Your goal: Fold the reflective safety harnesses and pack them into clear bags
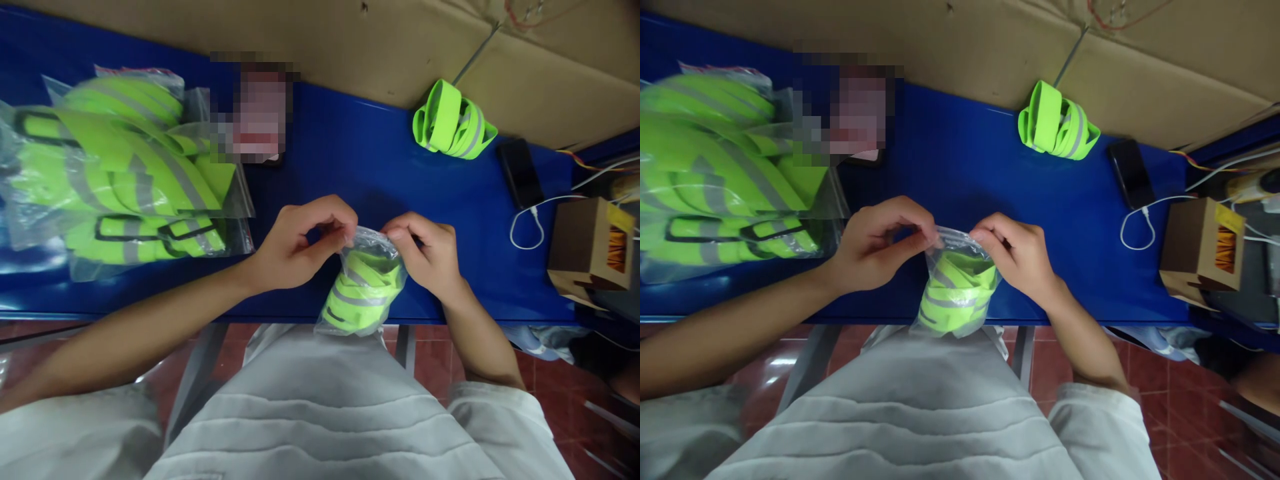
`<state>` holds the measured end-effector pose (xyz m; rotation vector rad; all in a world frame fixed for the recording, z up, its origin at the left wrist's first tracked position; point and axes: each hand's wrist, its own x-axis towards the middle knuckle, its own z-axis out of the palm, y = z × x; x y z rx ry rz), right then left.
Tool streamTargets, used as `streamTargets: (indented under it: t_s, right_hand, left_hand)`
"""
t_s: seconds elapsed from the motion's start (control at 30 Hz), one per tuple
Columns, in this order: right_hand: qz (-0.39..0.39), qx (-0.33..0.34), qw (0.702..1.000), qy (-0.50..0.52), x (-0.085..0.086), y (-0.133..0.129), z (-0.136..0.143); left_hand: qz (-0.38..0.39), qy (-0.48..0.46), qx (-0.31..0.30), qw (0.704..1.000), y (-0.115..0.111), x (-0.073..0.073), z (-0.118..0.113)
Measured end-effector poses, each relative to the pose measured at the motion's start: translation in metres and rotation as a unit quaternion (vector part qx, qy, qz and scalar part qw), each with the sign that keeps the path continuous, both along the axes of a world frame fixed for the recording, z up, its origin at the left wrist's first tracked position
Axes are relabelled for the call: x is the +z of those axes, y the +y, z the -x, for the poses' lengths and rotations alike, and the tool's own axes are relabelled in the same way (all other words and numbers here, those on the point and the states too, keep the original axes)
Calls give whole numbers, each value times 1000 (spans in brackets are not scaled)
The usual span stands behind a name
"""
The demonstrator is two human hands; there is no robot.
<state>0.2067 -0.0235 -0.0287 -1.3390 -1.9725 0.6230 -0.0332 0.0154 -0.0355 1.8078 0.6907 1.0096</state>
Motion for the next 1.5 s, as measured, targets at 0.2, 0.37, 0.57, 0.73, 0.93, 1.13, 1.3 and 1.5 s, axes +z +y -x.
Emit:
streamTargets:
  t_s: [0.2,0.37,0.57,0.73,0.93,1.13,1.3,1.5]
  right_hand:
    - [-27,-57,998,-11,0,5,-1]
    - [-26,-72,997,-10,1,6,-3]
    - [-10,-75,997,-4,-6,3,-1]
    - [43,-76,996,0,-13,8,-1]
    - [71,-69,995,18,-12,12,-3]
    - [78,-60,995,8,-16,9,1]
    - [70,-43,997,-8,-16,8,2]
    - [70,-35,997,-6,-17,6,2]
  left_hand:
    - [73,-76,54,993,7,-10,-2]
    - [38,-74,128,988,15,-20,-4]
    - [-289,84,146,942,-2,-5,-1]
    - [-433,290,-113,846,-28,4,-7]
    - [-406,384,-103,823,-32,6,-7]
    - [-405,441,-20,800,-30,7,1]
    - [-382,376,60,842,-25,18,28]
    - [-221,376,326,839,26,66,113]
